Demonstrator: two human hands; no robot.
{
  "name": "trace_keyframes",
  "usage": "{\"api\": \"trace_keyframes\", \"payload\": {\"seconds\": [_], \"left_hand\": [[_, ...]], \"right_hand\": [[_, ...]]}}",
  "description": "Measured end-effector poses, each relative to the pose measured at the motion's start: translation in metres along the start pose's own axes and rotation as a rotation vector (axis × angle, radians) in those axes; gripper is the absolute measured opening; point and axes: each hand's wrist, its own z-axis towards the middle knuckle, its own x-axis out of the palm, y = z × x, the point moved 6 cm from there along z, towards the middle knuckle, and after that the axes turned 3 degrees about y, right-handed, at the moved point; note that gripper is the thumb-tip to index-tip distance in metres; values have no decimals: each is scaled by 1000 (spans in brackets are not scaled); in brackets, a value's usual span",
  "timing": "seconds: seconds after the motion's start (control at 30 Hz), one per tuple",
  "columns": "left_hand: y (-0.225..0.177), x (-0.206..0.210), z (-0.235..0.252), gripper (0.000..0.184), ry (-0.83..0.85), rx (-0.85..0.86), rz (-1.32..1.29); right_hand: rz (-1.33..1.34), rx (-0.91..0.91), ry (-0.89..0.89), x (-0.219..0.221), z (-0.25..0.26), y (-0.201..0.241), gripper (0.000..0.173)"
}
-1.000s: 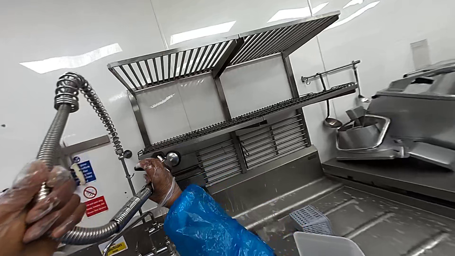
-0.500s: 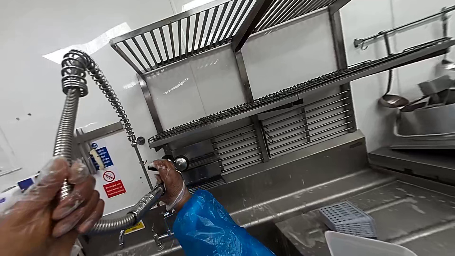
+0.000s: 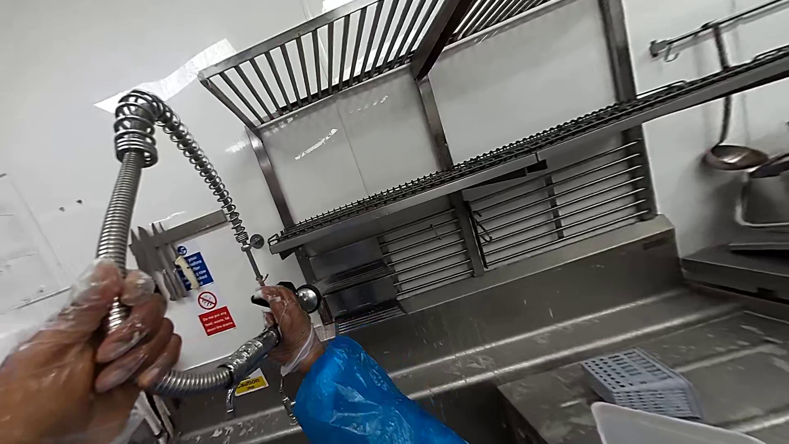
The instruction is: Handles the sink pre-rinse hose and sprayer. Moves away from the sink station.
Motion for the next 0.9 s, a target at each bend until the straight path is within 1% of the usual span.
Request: {"api": "trace_keyframes", "payload": {"seconds": [0.1,0.2,0.3,0.4,0.5,0.57,0.63,0.73,0.83,0.9], "left_hand": [[5,-5,0,56,25,7,9],[8,-1,2,54,30,21,-3],[12,5,7,52,54,32,-15],[11,8,12,53,61,53,-5],[10,6,12,53,62,58,4],[10,3,8,52,73,51,-4],[10,4,6,52,72,41,-4],[1,7,4,52,72,52,2],[-10,-1,1,53,56,60,57],[-15,-12,-3,53,32,59,70]], "right_hand": [[-52,30,-60,-7,-12,-2,50],[-84,61,-63,-17,-14,-5,52],[-103,40,-70,-26,-7,-12,52],[-139,-20,-123,-32,0,-15,50],[-197,-25,-176,-35,-3,-13,49],[-187,-3,-169,-31,-6,-10,48],[-106,22,-121,-19,-8,-11,47],[20,-32,-87,5,1,-9,47],[22,-96,-101,14,21,3,46],[9,-136,-100,14,32,11,48]]}}
